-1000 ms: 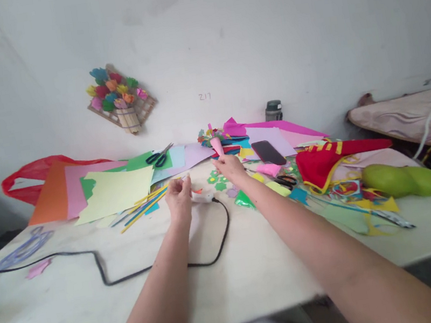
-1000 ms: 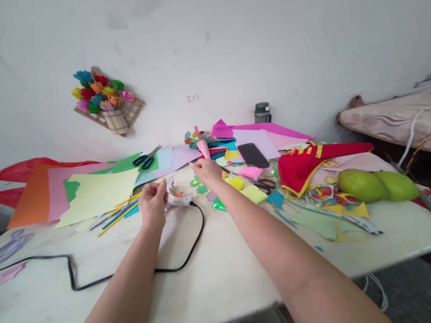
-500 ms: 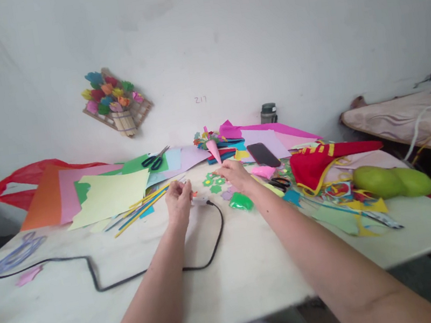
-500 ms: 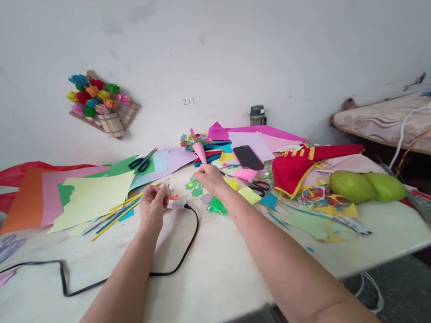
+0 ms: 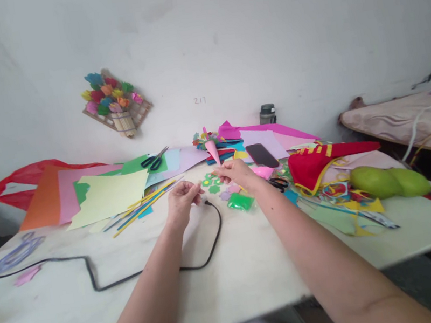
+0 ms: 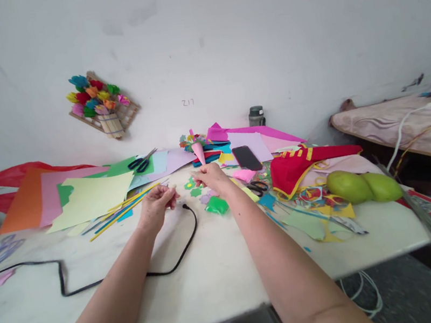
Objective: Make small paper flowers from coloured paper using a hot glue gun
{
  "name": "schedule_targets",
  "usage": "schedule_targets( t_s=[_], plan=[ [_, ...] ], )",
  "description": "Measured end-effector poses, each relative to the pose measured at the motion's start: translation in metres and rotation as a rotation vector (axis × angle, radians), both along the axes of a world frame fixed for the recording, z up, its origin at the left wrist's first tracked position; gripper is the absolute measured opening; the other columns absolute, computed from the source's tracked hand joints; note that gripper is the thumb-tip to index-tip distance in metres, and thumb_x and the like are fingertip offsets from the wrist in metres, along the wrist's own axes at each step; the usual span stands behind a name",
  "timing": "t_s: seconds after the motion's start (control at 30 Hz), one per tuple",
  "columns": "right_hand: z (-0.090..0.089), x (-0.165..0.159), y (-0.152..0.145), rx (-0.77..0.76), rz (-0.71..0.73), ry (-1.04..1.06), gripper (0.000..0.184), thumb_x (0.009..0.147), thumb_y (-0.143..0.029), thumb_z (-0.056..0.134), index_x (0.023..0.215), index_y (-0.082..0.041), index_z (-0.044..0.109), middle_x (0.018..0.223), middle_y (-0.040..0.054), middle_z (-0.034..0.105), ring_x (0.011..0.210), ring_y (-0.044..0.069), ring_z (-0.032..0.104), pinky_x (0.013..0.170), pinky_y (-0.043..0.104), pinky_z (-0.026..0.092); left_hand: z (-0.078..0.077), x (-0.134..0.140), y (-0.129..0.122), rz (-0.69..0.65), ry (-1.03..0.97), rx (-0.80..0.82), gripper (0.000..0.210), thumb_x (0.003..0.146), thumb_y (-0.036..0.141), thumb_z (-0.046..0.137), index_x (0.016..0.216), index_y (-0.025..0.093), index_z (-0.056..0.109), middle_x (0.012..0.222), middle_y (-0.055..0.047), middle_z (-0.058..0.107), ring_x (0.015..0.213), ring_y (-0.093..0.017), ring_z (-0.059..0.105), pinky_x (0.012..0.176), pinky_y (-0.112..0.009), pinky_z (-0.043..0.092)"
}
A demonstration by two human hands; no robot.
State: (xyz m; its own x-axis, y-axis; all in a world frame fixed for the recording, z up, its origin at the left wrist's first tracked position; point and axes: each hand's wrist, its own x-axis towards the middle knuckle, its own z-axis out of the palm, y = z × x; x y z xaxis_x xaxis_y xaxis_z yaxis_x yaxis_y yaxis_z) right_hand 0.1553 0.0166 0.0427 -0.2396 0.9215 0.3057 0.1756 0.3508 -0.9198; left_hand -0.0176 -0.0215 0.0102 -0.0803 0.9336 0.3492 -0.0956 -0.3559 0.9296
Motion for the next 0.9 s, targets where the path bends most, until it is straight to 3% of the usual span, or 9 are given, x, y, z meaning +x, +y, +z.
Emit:
schedule_targets(
  t_s=[0.17,0.3,0.43,0.57,0.7,0.8,0.9],
  plan=[
    [0.005,0.005,0.001,-0.001,0.093,-0.019,0.020,0.072,-0.026,0.054,0.059,-0.012,0.057,0.055,0.0016,0.057,0.048,0.007,0.047,0.048,0.018,0.038,0.002,0.005,-0.004,-0.110,0.056,-0.030,0.026,0.065,0.037,0.065,0.067,0.013,0.054,0.070,-0.008,0.066,0.043,-0.008,0.052,0.044,-0.022,0.040],
    [0.006,0.009,0.001,0.011,0.044,-0.044,0.017,0.066,-0.028,0.062,0.061,-0.012,0.058,0.055,0.0007,0.056,0.049,0.007,0.048,0.047,0.019,0.037,0.002,0.005,-0.005,-0.175,0.097,-0.058,0.029,0.069,0.041,0.060,0.068,0.013,0.055,0.073,-0.009,0.067,0.044,-0.009,0.053,0.046,-0.023,0.042],
    [0.007,0.012,0.000,0.040,0.006,-0.049,0.025,0.066,-0.034,0.063,0.056,-0.013,0.054,0.052,-0.0002,0.054,0.045,0.006,0.045,0.045,0.019,0.034,0.003,0.003,-0.005,-0.162,0.109,-0.037,0.035,0.076,0.046,0.050,0.062,0.014,0.051,0.061,-0.005,0.063,0.041,-0.009,0.050,0.043,-0.022,0.038],
    [0.009,0.014,-0.002,0.066,0.087,-0.003,0.039,0.075,-0.043,0.052,0.049,-0.015,0.047,0.043,-0.0018,0.047,0.041,0.006,0.040,0.044,0.020,0.031,0.006,0.002,-0.007,-0.133,0.178,-0.022,0.042,0.078,0.048,0.045,0.053,0.014,0.048,0.048,-0.001,0.055,0.037,-0.006,0.042,0.039,-0.020,0.030],
    [0.014,0.016,-0.007,0.057,0.198,0.053,0.052,0.075,-0.051,0.047,0.038,-0.017,0.033,0.033,-0.0049,0.033,0.034,0.005,0.032,0.042,0.022,0.027,0.009,0.004,-0.013,-0.225,0.349,-0.004,0.049,0.080,0.048,0.040,0.048,0.013,0.053,0.040,0.000,0.048,0.037,-0.006,0.041,0.042,-0.021,0.030],
    [0.017,0.020,-0.008,0.081,0.220,0.110,0.057,0.078,-0.055,0.040,0.036,-0.018,0.029,0.032,-0.0047,0.030,0.034,0.006,0.034,0.043,0.022,0.029,0.010,0.009,-0.015,-0.343,0.397,-0.003,0.044,0.078,0.045,0.046,0.049,0.013,0.052,0.041,0.001,0.049,0.040,-0.007,0.044,0.046,-0.021,0.034],
    [0.019,0.028,-0.003,0.146,0.110,0.107,0.047,0.075,-0.051,0.048,0.044,-0.016,0.041,0.040,-0.0033,0.042,0.039,0.006,0.039,0.044,0.020,0.031,0.007,0.014,-0.014,-0.415,0.325,-0.047,0.026,0.068,0.037,0.062,0.062,0.014,0.053,0.052,0.002,0.055,0.043,-0.007,0.045,0.045,-0.020,0.034]
  ],
)
